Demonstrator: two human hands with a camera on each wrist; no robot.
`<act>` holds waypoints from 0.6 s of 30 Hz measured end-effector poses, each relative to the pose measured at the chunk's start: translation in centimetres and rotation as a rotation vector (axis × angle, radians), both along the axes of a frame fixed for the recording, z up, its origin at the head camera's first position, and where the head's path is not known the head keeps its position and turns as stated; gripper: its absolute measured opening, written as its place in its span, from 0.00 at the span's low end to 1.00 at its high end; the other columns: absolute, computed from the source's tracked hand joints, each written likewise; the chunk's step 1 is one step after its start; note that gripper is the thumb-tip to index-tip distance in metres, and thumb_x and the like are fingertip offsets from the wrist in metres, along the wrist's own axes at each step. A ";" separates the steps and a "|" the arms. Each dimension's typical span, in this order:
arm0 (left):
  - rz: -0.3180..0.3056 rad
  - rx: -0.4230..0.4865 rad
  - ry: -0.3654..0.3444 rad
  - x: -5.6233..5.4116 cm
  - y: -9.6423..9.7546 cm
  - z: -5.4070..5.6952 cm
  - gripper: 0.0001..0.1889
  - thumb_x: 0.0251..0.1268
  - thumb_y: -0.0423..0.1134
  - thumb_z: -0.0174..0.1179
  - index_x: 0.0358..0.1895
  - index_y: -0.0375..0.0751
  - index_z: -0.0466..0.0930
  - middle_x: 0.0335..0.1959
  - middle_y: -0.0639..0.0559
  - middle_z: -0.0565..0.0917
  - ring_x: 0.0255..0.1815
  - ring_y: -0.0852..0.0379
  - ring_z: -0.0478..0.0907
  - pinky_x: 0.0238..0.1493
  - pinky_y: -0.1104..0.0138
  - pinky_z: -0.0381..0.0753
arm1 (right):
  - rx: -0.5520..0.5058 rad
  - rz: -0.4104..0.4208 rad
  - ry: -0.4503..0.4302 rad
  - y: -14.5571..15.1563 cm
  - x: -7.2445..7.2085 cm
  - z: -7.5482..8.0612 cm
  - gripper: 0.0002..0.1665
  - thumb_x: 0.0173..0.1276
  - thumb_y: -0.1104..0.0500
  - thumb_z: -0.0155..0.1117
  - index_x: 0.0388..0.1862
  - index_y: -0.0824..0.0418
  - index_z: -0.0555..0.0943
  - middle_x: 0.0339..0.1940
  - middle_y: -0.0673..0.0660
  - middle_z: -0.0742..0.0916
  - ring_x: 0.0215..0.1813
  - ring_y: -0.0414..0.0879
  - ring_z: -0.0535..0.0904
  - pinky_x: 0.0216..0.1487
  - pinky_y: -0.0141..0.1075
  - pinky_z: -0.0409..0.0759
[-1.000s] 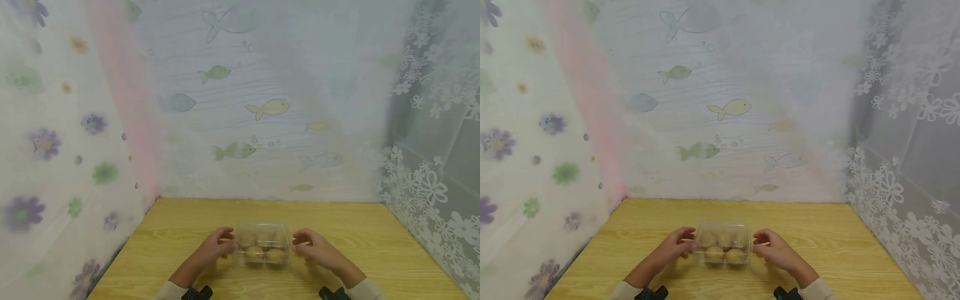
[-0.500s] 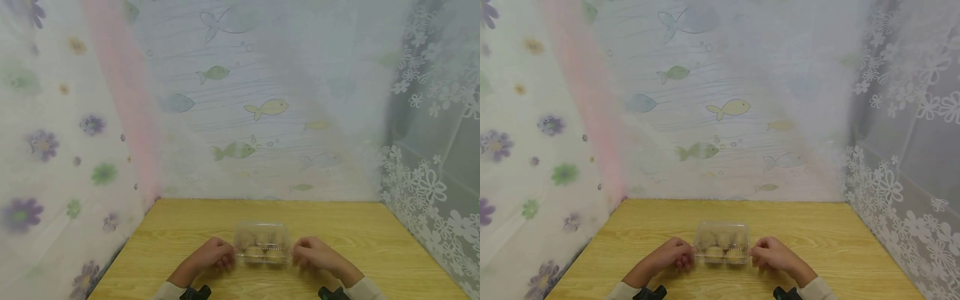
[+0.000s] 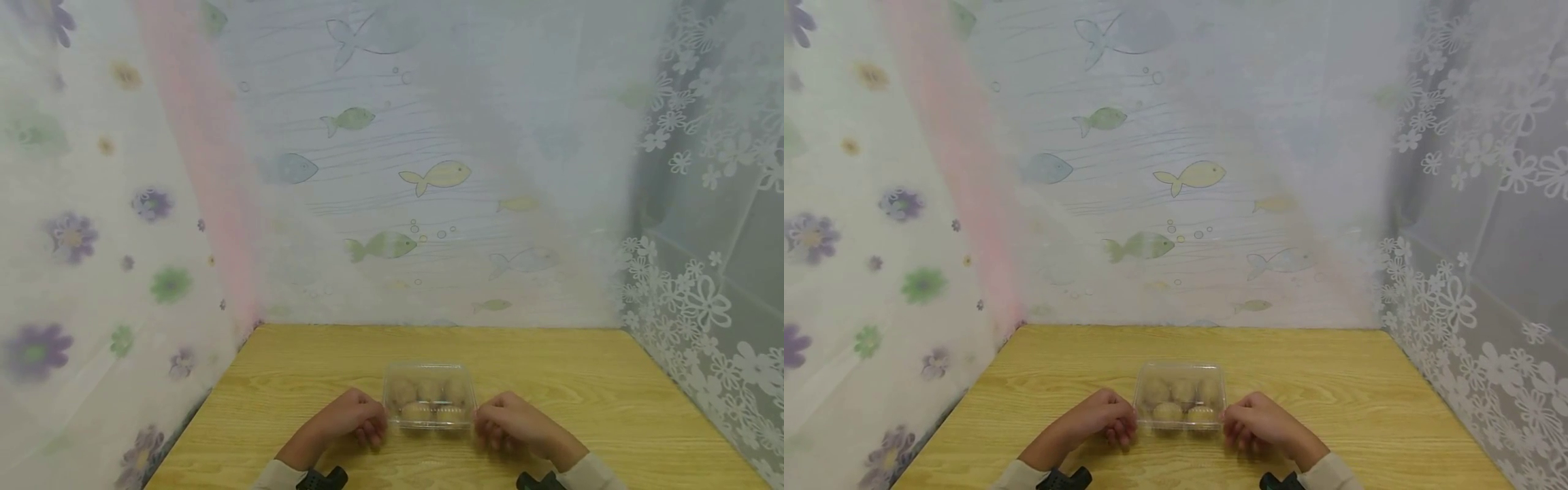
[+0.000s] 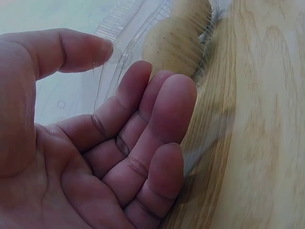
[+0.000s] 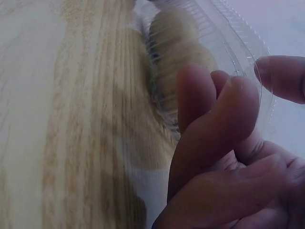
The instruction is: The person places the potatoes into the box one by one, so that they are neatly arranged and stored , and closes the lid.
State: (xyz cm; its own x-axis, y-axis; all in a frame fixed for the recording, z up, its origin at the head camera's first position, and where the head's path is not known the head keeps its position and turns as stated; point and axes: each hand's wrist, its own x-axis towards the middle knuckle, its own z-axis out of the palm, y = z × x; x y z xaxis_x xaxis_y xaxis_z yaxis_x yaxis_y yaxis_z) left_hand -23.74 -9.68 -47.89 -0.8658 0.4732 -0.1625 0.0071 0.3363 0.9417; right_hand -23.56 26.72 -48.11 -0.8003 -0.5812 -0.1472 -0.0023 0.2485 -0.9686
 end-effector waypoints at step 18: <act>0.036 0.001 0.008 0.1 0.2 -0.2 0.18 0.65 0.41 0.59 0.34 0.25 0.88 0.24 0.48 0.89 0.21 0.60 0.84 0.23 0.70 0.80 | -0.042 -0.019 -0.067 -0.6 0.0 -0.5 0.18 0.74 0.56 0.59 0.29 0.66 0.87 0.25 0.53 0.90 0.19 0.35 0.73 0.18 0.26 0.69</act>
State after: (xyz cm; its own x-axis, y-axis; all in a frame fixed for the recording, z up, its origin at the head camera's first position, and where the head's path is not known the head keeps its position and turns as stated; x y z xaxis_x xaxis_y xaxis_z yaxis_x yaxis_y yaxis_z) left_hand -23.67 -9.52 -48.07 -0.8835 0.4422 -0.1547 0.0031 0.3358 0.9419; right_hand -23.57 26.13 -48.64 -0.8005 -0.5728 -0.1767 0.0670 0.2074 -0.9760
